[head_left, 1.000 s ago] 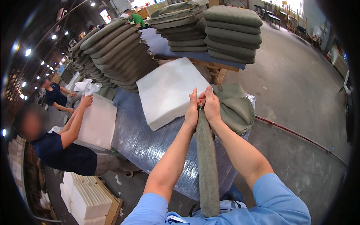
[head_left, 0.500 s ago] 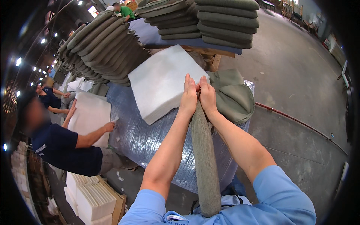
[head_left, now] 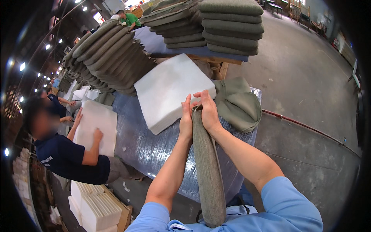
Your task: The person inserts a white foam block into a green fabric cushion cover, aligns the edges, and smooths the cover. The person repeats this process with multiple cushions at a workbench in a warehouse.
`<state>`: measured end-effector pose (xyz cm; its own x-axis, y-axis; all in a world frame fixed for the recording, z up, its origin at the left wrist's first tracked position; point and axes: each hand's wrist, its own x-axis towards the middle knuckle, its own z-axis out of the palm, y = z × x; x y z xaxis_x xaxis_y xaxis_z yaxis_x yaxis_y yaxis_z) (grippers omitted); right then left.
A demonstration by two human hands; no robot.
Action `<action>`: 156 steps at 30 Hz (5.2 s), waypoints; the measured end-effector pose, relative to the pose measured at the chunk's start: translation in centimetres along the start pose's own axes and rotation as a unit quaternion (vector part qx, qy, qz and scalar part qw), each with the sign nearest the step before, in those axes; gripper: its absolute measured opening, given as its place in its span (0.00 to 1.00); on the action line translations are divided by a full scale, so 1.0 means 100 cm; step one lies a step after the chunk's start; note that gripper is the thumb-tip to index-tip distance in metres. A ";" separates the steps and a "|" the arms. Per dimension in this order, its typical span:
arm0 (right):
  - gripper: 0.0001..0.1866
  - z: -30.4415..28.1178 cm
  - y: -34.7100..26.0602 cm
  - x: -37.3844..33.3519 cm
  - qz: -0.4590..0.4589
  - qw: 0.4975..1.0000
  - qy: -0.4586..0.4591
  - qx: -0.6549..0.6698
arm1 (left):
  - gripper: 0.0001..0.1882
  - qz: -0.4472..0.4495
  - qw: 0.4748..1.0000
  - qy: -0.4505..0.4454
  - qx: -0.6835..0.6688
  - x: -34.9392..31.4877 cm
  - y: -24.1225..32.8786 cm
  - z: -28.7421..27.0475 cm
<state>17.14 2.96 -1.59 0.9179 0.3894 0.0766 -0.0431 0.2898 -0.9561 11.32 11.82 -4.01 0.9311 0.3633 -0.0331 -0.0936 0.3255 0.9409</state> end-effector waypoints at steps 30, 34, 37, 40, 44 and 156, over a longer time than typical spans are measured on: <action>0.43 -0.006 0.001 -0.034 -0.067 0.989 -0.092 -0.090 | 0.38 -0.025 0.974 0.085 0.211 -0.049 0.056 0.042; 0.43 -0.007 0.006 -0.031 -0.089 0.989 -0.091 -0.076 | 0.35 0.029 0.958 0.060 0.278 -0.037 0.048 0.041; 0.42 -0.010 0.007 -0.028 -0.091 0.989 -0.094 -0.065 | 0.33 0.036 0.958 0.057 0.280 -0.032 0.047 0.045; 0.43 -0.012 0.007 -0.028 -0.092 0.988 -0.101 -0.071 | 0.33 0.027 0.973 0.063 0.220 -0.038 0.046 0.047; 0.45 -0.022 0.000 -0.040 -0.065 0.988 -0.103 -0.100 | 0.34 0.006 0.988 0.069 0.138 -0.055 0.043 0.035; 0.35 -0.012 0.014 0.005 0.029 0.989 -0.070 -0.123 | 0.28 -0.099 0.989 -0.063 -0.088 0.002 0.008 -0.037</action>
<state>17.99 2.46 -3.23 0.8521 0.5216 0.0426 0.0202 0.0486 -0.9986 10.14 15.36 -4.55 0.9728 0.1698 -0.1577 0.0445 0.5307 0.8464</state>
